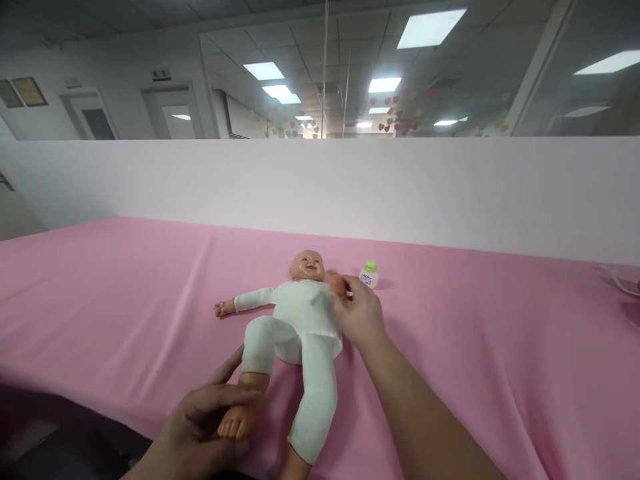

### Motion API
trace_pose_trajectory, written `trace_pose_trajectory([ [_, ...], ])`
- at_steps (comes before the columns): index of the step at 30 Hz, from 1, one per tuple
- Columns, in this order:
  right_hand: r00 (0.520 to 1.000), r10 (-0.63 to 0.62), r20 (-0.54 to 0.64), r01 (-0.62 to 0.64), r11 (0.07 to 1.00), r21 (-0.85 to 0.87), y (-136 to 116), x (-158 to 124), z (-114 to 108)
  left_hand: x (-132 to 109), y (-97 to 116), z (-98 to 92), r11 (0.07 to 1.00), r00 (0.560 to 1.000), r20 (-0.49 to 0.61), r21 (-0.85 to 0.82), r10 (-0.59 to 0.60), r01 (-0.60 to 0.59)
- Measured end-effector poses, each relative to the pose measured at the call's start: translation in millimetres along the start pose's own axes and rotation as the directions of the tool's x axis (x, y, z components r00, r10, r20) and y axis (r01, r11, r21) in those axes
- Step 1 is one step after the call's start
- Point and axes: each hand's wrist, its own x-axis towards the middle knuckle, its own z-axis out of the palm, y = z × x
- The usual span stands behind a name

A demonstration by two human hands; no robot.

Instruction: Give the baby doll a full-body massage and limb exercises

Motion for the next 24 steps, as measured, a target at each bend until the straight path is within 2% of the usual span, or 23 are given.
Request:
trace_pose_trajectory([
  [2, 0.981, -0.161, 0.107, 0.169, 0.983, -0.074, -11, -7, 6, 11, 7, 4.5, 1.0, 1.0, 0.006, 0.011, 0.004, -0.004],
  [5, 0.909, -0.317, 0.27, 0.365, 0.919, -0.147, -13, -10, 9, 28, 16, 9.9, 0.997, 0.998, 0.015, 0.062, 0.054, -0.055],
  [9, 0.826, -0.382, 0.414, 0.491, 0.849, -0.195, -9, -10, 8, 51, 25, 17.3, 0.992, 0.994, 0.025, 0.073, 0.105, -0.106],
  [12, 0.814, -0.382, 0.437, 0.509, 0.832, -0.22, -10, -10, 8, 63, 28, 21.7, 0.993, 0.992, 0.044, 0.005, 0.116, -0.116],
  [15, 0.838, -0.353, 0.416, 0.468, 0.857, -0.216, -11, -11, 9, 62, 26, 22.2, 0.993, 0.992, 0.036, 0.001, 0.122, -0.122],
  [18, 0.898, -0.298, 0.324, 0.35, 0.93, -0.114, -10, -10, 10, 48, 20, 18.1, 0.991, 0.994, 0.017, 0.07, 0.11, -0.111],
  [21, 0.982, -0.116, 0.151, 0.108, 0.992, 0.057, -3, -4, 6, 22, 11, 11.8, 0.996, 0.998, 0.032, 0.068, 0.061, -0.063],
  [22, 0.996, -0.034, 0.077, 0.025, 0.994, 0.106, 1, -1, 2, 13, 8, 9.5, 0.997, 0.998, 0.044, 0.06, 0.054, -0.056],
  [24, 0.991, 0.119, -0.068, -0.105, 0.977, 0.185, 13, 7, -6, -7, 0, 4.6, 0.995, 0.995, 0.078, 0.074, 0.054, -0.059],
])
